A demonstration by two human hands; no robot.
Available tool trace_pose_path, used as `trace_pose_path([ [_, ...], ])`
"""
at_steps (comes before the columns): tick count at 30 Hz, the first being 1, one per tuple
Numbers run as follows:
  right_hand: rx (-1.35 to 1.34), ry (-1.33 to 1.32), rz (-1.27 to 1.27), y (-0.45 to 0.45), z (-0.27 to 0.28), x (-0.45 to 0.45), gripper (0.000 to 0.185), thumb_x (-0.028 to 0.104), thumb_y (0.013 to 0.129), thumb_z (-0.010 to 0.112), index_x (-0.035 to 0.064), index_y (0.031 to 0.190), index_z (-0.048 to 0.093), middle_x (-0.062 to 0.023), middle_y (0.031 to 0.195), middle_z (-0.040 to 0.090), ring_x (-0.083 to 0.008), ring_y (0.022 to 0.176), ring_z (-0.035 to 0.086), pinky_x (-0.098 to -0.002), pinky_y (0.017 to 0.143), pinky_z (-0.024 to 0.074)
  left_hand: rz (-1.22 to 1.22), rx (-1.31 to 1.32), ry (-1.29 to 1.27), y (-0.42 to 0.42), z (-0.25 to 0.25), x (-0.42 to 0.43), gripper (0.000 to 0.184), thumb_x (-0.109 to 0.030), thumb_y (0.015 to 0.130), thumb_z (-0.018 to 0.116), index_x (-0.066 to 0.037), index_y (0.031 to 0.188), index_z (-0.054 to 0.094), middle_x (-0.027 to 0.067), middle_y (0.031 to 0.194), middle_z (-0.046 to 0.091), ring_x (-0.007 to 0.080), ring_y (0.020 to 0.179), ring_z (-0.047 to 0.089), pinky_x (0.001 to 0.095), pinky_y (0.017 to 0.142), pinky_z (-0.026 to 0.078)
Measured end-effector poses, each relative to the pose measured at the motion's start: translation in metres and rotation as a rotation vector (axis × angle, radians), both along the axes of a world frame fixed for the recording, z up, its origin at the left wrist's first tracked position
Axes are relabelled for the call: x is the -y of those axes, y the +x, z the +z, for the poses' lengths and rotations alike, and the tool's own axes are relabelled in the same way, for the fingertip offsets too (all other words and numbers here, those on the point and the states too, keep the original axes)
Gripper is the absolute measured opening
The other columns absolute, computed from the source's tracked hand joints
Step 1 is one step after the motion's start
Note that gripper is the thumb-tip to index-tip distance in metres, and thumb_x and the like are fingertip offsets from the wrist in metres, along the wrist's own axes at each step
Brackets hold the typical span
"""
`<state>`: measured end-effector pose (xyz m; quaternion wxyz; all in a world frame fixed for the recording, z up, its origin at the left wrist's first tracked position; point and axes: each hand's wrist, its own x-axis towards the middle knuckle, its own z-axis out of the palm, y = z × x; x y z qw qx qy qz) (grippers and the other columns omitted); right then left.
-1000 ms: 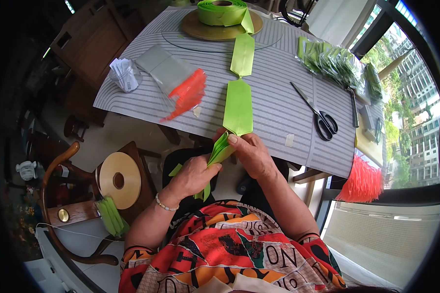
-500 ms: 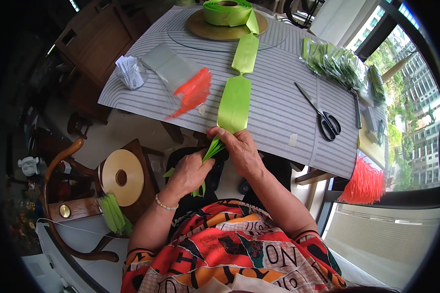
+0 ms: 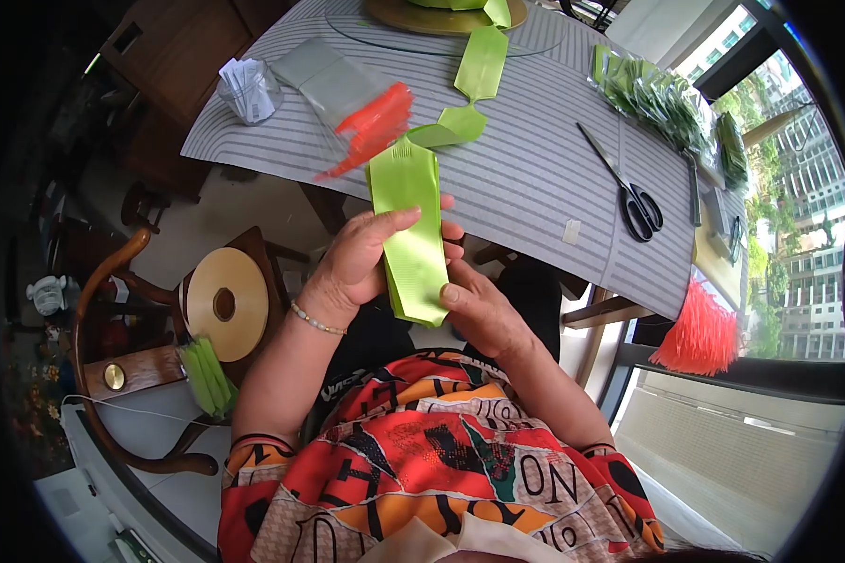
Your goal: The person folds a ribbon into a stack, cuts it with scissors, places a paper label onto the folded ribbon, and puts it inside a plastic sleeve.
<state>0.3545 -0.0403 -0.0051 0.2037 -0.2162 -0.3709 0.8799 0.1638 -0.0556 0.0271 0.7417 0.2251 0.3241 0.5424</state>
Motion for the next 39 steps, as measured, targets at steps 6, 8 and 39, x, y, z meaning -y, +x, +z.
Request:
trace_pose_path([
  [6, 0.011, -0.072, -0.029, -0.004, -0.015, 0.003, 0.083, 0.020, 0.075, 0.082, -0.0035, 0.141, 0.036, -0.0097, 0.127, 0.055, -0.0208, 0.118, 0.053, -0.0366, 0.104, 0.0405, -0.010, -0.029, -0.006, -0.004, -0.009, -0.005, 0.049, -0.024, 0.096, 0.058, 0.001, 0.137, 0.046, 0.0200, 0.113, 0.064, 0.0334, 0.103, 0.066, 0.0457, 0.089, 0.055],
  [8, 0.028, -0.083, -0.040, -0.006, -0.021, 0.003, 0.076, 0.013, 0.076, 0.080, -0.0036, 0.138, 0.039, -0.0099, 0.122, 0.057, -0.0207, 0.112, 0.057, -0.0369, 0.100, 0.0443, -0.006, -0.027, -0.015, -0.005, -0.010, -0.005, 0.049, -0.024, 0.096, 0.058, 0.001, 0.137, 0.046, 0.0198, 0.113, 0.064, 0.0333, 0.102, 0.066, 0.0458, 0.089, 0.055],
  [39, 0.045, 0.034, 0.183, 0.001, -0.037, 0.002, 0.051, 0.029, 0.087, 0.073, -0.0004, 0.126, 0.058, -0.0118, 0.114, 0.067, -0.0180, 0.110, 0.060, -0.0321, 0.099, 0.0427, -0.010, -0.045, 0.059, -0.007, -0.011, -0.005, 0.051, -0.017, 0.094, 0.057, 0.009, 0.136, 0.045, 0.0239, 0.127, 0.059, 0.0344, 0.118, 0.059, 0.0425, 0.104, 0.046],
])
